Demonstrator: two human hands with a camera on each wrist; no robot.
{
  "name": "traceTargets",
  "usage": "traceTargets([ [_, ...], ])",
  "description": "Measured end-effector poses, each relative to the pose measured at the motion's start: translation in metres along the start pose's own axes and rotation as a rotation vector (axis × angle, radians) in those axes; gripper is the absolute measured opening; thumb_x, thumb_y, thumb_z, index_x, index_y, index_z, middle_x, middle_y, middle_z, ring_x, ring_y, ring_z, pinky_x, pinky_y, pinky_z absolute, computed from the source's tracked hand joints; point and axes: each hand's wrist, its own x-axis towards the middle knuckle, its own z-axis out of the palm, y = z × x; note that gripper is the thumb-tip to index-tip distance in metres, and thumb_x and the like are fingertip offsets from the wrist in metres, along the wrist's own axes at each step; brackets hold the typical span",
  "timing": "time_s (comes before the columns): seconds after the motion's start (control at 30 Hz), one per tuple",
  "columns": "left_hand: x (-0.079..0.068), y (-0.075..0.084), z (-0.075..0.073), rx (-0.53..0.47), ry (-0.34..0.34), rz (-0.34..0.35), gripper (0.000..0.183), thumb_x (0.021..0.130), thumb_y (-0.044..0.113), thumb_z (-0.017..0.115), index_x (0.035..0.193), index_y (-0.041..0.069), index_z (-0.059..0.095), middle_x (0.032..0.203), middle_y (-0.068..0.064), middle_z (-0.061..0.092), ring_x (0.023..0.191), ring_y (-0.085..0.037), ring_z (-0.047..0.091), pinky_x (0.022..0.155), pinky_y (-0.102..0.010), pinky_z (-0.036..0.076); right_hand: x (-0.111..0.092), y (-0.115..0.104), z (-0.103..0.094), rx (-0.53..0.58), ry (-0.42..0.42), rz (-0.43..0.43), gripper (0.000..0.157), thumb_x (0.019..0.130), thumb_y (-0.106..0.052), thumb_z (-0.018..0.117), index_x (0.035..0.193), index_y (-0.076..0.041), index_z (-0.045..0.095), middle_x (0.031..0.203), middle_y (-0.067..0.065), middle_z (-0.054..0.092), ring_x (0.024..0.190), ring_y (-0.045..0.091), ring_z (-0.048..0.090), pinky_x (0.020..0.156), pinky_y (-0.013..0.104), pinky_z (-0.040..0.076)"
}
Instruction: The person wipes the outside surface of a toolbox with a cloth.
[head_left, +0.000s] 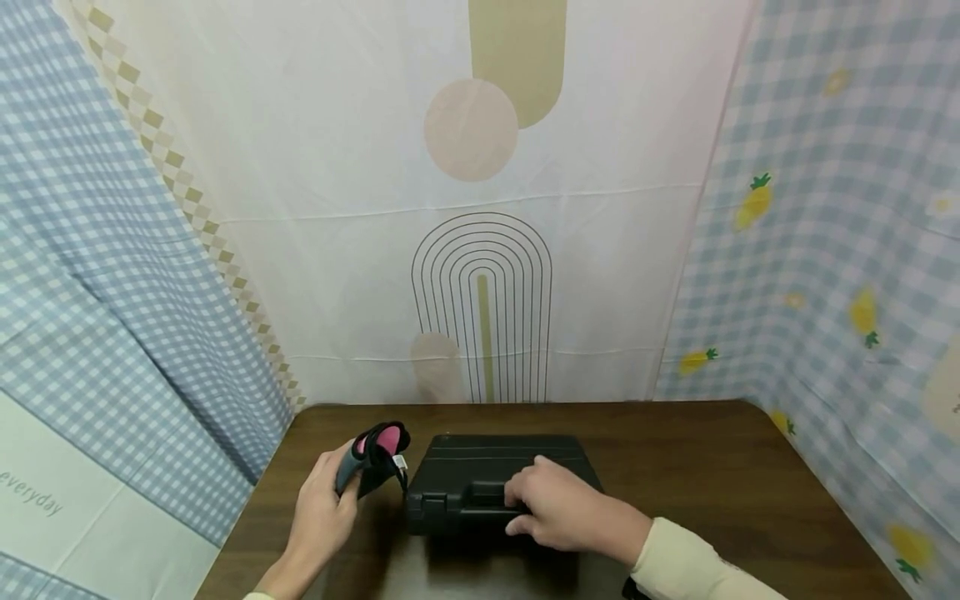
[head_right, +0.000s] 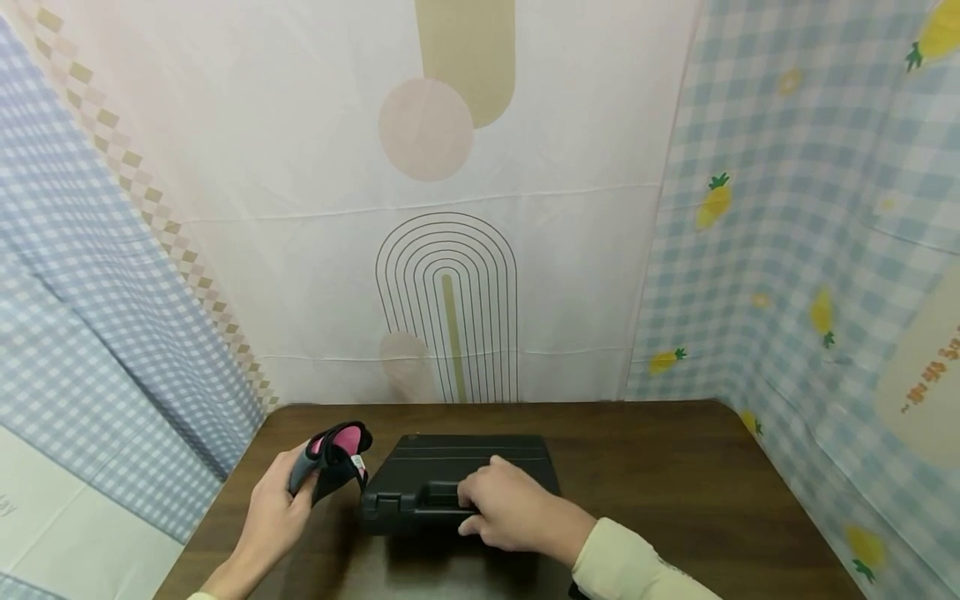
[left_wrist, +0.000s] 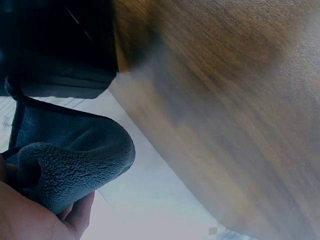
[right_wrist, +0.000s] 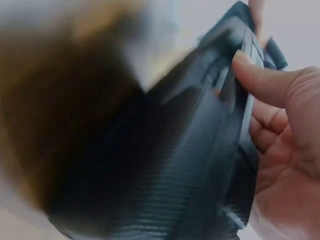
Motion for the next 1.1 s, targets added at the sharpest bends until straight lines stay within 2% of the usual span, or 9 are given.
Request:
traceTargets([
  [0.17, 0.001, 0.000, 0.000, 0.003, -0.012, -0.008, 0.045, 0.097, 0.001, 0.075, 0.140, 0.012, 0.069, 0.116, -0.008, 0.074, 0.107, -0.029, 0.074, 0.089, -0.054, 0.058, 0.007, 0.011, 0.030, -0.034, -0.043, 0.015, 0.014, 0.093, -0.025, 0.085, 0.093, -0.020, 0.072, 0.083, -0.009, 0.068, 0.081, -0.001, 0.063, 0.114, 0.063, 0.048],
  [0.3, 0.001, -0.001, 0.000, 0.002, -0.016, -0.009, 0.045, 0.097, 0.001, 0.075, 0.140, 0.013, 0.069, 0.116, -0.008, 0.074, 0.106, -0.028, 0.074, 0.088, -0.052, 0.058, 0.011, 0.025, 0.050, -0.064, -0.053, -0.010, 0.015, 0.093, -0.025, 0.085, 0.089, -0.021, 0.071, 0.079, -0.010, 0.066, 0.074, -0.002, 0.058, 0.109, 0.058, 0.053],
  [0.4, 0.001, -0.001, 0.000, 0.003, -0.014, -0.008, 0.045, 0.097, 0.002, 0.075, 0.140, 0.013, 0.069, 0.116, -0.007, 0.074, 0.106, -0.027, 0.074, 0.087, -0.051, 0.058, 0.013, 0.039, 0.064, -0.086, -0.040, -0.073, 0.014, 0.093, -0.027, 0.084, 0.089, -0.021, 0.072, 0.078, -0.013, 0.066, 0.068, -0.005, 0.050, 0.086, 0.041, 0.056],
  [0.5, 0.001, -0.001, 0.000, 0.005, -0.010, -0.007, 0.045, 0.096, 0.001, 0.075, 0.139, 0.013, 0.070, 0.116, -0.007, 0.075, 0.105, -0.027, 0.074, 0.087, -0.052, 0.058, 0.015, 0.050, 0.075, -0.120, -0.027, -0.127, 0.012, 0.094, -0.027, 0.083, 0.091, -0.021, 0.073, 0.081, -0.013, 0.068, 0.066, -0.004, 0.047, 0.069, 0.029, 0.041],
  [0.53, 0.001, -0.001, 0.000, 0.006, -0.009, -0.007, 0.045, 0.096, 0.001, 0.076, 0.139, 0.013, 0.070, 0.116, -0.008, 0.075, 0.105, -0.027, 0.074, 0.087, -0.052, 0.058, 0.015, 0.052, 0.076, -0.124, -0.029, -0.125, 0.012, 0.095, -0.027, 0.083, 0.092, -0.021, 0.074, 0.082, -0.013, 0.069, 0.066, -0.004, 0.047, 0.067, 0.027, 0.037],
  [0.63, 0.001, -0.001, 0.001, 0.004, -0.007, -0.011, 0.045, 0.096, 0.001, 0.076, 0.138, 0.012, 0.070, 0.115, -0.008, 0.075, 0.105, -0.027, 0.074, 0.088, -0.052, 0.058, 0.016, 0.052, 0.078, -0.135, -0.037, -0.097, 0.011, 0.095, -0.028, 0.083, 0.094, -0.020, 0.075, 0.086, -0.011, 0.072, 0.070, -0.003, 0.051, 0.071, 0.023, 0.038],
  [0.73, 0.001, -0.001, 0.002, 0.004, -0.013, -0.015, 0.045, 0.096, 0.001, 0.076, 0.139, 0.013, 0.070, 0.116, -0.007, 0.075, 0.106, -0.027, 0.074, 0.089, -0.053, 0.059, 0.016, 0.047, 0.076, -0.132, -0.057, -0.047, 0.011, 0.095, -0.029, 0.083, 0.095, -0.020, 0.076, 0.088, -0.011, 0.072, 0.071, -0.003, 0.052, 0.073, 0.022, 0.039],
  [0.87, 0.001, 0.000, 0.002, 0.003, -0.019, -0.016, 0.045, 0.096, 0.001, 0.076, 0.139, 0.013, 0.070, 0.116, -0.008, 0.075, 0.107, -0.028, 0.074, 0.090, -0.054, 0.059, 0.016, 0.045, 0.073, -0.127, -0.079, -0.029, 0.010, 0.096, -0.028, 0.081, 0.095, -0.019, 0.077, 0.086, -0.011, 0.071, 0.070, -0.002, 0.051, 0.071, 0.022, 0.037],
  [1.1, 0.001, 0.000, 0.001, 0.004, -0.020, -0.017, 0.045, 0.096, 0.001, 0.075, 0.140, 0.012, 0.069, 0.115, -0.008, 0.074, 0.105, -0.028, 0.074, 0.087, -0.052, 0.058, 0.019, 0.042, 0.060, -0.107, -0.064, -0.049, 0.016, 0.100, -0.034, 0.077, 0.099, -0.019, 0.079, 0.086, -0.010, 0.069, 0.074, 0.000, 0.055, 0.070, 0.027, 0.047],
])
